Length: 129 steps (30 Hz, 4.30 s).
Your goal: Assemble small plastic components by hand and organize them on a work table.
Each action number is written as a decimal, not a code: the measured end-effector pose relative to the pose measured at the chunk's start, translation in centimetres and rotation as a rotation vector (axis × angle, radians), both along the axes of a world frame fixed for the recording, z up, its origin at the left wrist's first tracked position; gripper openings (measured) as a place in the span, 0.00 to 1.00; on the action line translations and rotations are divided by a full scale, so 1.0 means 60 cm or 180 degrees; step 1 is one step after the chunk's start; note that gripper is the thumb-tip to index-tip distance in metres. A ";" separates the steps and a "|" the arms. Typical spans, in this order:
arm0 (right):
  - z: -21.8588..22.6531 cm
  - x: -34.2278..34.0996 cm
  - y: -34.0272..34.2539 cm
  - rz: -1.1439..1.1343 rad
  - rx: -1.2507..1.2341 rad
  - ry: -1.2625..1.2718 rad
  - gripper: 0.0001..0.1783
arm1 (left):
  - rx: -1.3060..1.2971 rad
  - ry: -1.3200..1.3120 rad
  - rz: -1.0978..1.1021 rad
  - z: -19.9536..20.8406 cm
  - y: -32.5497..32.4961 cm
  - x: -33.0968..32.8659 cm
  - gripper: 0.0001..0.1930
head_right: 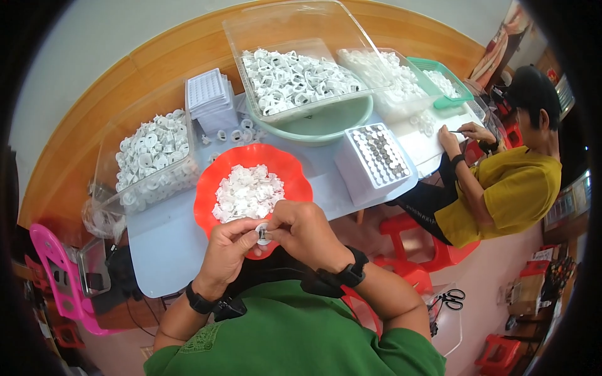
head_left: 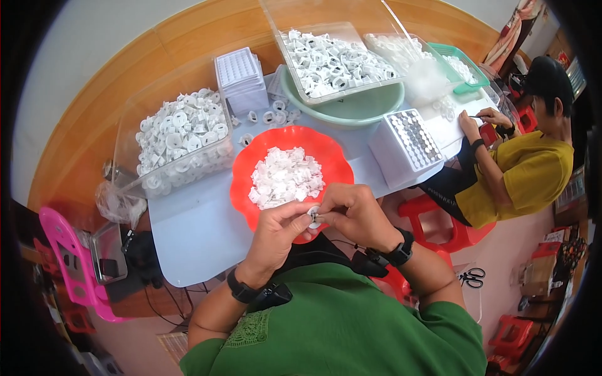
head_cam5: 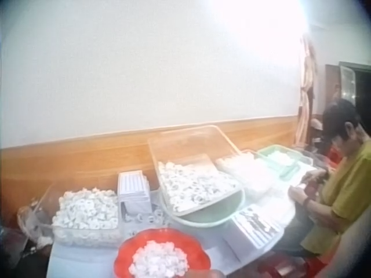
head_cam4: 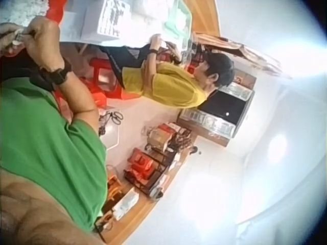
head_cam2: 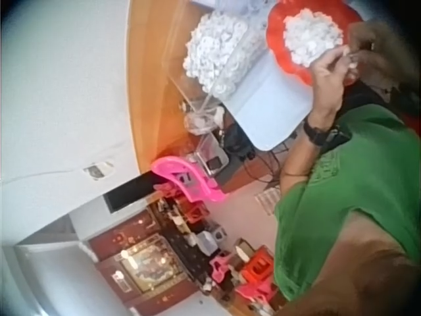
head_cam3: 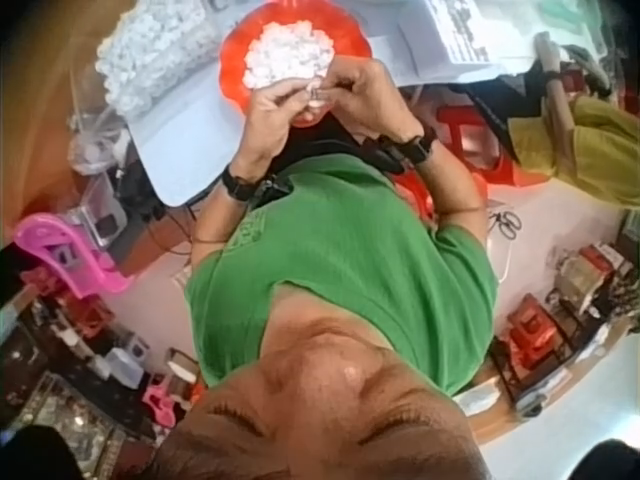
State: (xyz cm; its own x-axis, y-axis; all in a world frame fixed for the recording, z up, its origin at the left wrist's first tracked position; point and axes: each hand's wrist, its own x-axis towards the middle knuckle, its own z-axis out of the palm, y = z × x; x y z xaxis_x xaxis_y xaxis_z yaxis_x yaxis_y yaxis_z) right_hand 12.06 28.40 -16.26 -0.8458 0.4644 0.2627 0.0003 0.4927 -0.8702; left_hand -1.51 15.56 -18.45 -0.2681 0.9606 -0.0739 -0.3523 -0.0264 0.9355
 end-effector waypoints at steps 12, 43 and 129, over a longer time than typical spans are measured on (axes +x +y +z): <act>-0.005 -0.003 0.012 -0.0053 -0.0467 0.0099 0.09 | -0.0058 -0.0181 0.0103 -0.001 0.011 0.005 0.11; 0.024 0.005 -0.006 -0.0260 0.1371 0.0796 0.11 | 0.0285 -0.0609 0.0063 0.006 0.004 0.004 0.12; 0.046 -0.119 0.115 0.1976 -0.1340 -0.0855 0.05 | 0.0238 -0.0964 0.0684 0.007 -0.020 -0.069 0.16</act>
State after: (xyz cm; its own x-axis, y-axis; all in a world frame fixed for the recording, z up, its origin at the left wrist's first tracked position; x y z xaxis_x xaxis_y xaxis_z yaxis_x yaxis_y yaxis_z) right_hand 4.89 35.29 -13.51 -0.9920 -0.0976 -0.0796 0.0697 0.1014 -0.9924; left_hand -5.65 14.34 -18.05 -0.4409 0.8905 -0.1124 -0.5917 -0.1942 0.7824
